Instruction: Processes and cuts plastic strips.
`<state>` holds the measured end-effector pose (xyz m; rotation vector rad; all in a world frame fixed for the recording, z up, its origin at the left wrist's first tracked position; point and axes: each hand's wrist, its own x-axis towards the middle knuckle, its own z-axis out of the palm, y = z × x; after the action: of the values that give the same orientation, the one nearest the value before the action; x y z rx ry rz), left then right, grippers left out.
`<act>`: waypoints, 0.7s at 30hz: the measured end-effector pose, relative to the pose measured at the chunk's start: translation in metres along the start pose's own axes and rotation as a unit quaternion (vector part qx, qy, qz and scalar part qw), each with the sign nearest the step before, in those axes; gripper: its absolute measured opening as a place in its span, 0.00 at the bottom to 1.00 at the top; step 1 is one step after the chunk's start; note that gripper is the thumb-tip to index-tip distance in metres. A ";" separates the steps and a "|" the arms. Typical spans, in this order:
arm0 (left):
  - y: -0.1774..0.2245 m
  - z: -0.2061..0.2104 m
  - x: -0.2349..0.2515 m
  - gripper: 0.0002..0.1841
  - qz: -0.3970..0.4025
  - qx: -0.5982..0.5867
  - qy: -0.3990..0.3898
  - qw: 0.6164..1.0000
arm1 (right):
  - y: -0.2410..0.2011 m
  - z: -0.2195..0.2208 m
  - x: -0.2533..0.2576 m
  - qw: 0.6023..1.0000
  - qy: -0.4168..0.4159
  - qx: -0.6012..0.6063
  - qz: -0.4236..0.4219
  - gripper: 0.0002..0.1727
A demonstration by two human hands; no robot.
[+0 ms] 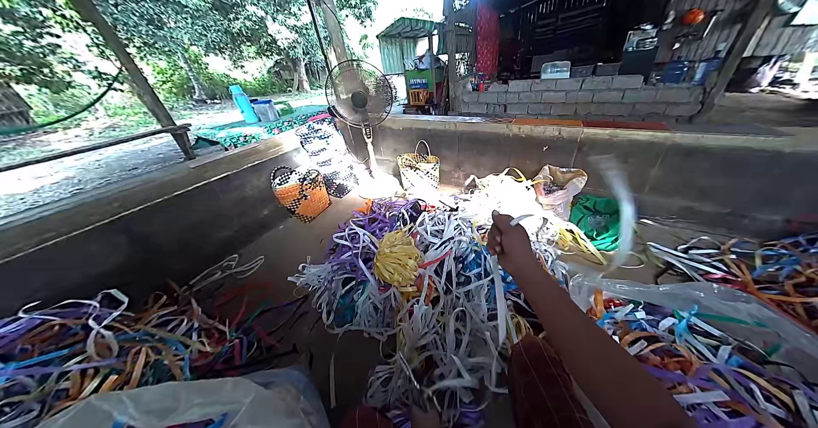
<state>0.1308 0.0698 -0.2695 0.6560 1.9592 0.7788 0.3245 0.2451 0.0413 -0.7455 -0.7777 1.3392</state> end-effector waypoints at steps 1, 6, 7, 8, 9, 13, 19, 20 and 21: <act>0.020 -0.002 -0.009 0.27 0.060 -0.048 0.018 0.997 | 0.008 0.000 -0.004 1.000 -0.002 -0.021 0.006 0.13; 0.174 -0.026 -0.092 0.20 0.308 -0.315 -0.101 0.892 | 0.052 0.026 -0.040 0.993 -0.070 -0.067 0.064 0.09; 0.190 -0.025 -0.103 0.17 0.324 -0.335 -0.129 0.875 | 0.057 0.032 -0.047 0.992 -0.082 -0.064 0.077 0.09; 0.197 -0.022 -0.109 0.12 0.328 -0.341 -0.155 0.867 | 0.058 0.037 -0.052 0.991 -0.089 -0.057 0.085 0.09; 0.197 -0.017 -0.111 0.08 0.324 -0.345 -0.176 0.863 | 0.055 0.040 -0.054 0.991 -0.091 -0.050 0.082 0.09; 0.131 0.006 -0.076 0.16 0.317 -0.217 -0.135 0.913 | 0.022 0.022 -0.025 0.997 -0.041 -0.062 0.025 0.13; 0.027 0.017 -0.048 0.29 0.204 0.025 -0.112 0.972 | -0.018 -0.023 0.009 0.996 0.054 -0.053 -0.040 0.12; 0.021 0.015 -0.049 0.28 0.189 0.069 -0.123 0.972 | -0.021 -0.027 0.011 0.995 0.066 -0.050 -0.048 0.11; 0.016 0.014 -0.050 0.28 0.177 0.112 -0.132 0.969 | -0.024 -0.030 0.012 0.994 0.076 -0.052 -0.058 0.10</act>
<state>0.1677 0.0487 -0.2360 1.2061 1.7196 0.6439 0.3633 0.2542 0.0455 -0.8614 -0.7615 1.1296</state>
